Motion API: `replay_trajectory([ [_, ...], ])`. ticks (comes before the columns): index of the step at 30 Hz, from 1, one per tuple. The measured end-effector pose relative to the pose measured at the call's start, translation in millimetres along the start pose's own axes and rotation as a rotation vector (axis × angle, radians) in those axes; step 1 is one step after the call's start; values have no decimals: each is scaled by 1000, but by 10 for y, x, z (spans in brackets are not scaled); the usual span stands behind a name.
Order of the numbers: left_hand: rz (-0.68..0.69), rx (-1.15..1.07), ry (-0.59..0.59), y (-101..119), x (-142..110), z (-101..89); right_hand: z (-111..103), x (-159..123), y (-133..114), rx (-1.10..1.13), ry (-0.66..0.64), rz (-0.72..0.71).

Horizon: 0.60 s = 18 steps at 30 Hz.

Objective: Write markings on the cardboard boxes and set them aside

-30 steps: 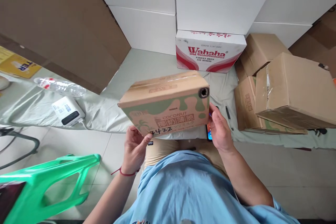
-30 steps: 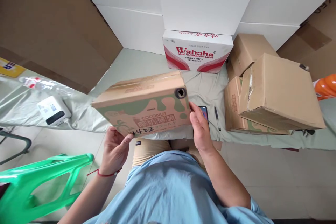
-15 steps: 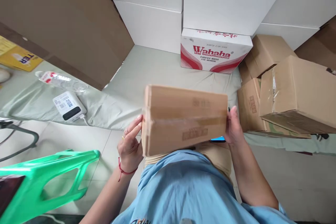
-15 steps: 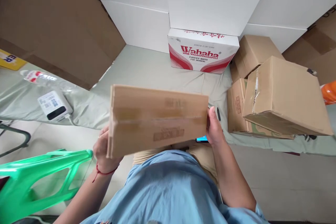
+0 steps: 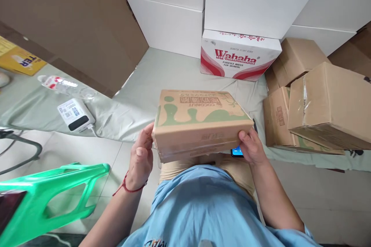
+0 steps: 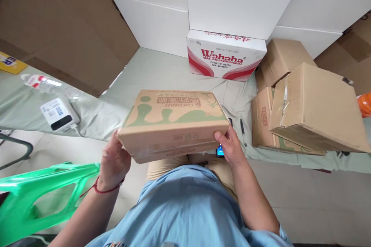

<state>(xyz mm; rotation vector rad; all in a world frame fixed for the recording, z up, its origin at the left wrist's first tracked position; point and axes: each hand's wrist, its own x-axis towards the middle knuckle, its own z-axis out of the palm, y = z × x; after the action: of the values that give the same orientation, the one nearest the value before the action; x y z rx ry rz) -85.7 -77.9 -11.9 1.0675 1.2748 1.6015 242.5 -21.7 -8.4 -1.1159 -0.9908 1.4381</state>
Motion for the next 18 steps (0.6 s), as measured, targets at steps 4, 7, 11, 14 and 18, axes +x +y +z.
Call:
replay_trajectory([
  [4, -243, -162, -54, -51, -22, 6, -43, -53, -129, -215, -203, -146],
  [7, -370, -165, -38, -93, -57, -31, -8, -96, -310, -437, -334, -274],
  [11, -467, -161, 5, -166, -67, -117, 147, -150, -548, -635, -393, -432],
  [14, -504, -223, 9, -212, -46, -192, 246, -200, -660, -680, -425, -485],
  [18, -507, -253, -9, -232, -24, -269, 287, -257, -702, -498, -437, -359],
])
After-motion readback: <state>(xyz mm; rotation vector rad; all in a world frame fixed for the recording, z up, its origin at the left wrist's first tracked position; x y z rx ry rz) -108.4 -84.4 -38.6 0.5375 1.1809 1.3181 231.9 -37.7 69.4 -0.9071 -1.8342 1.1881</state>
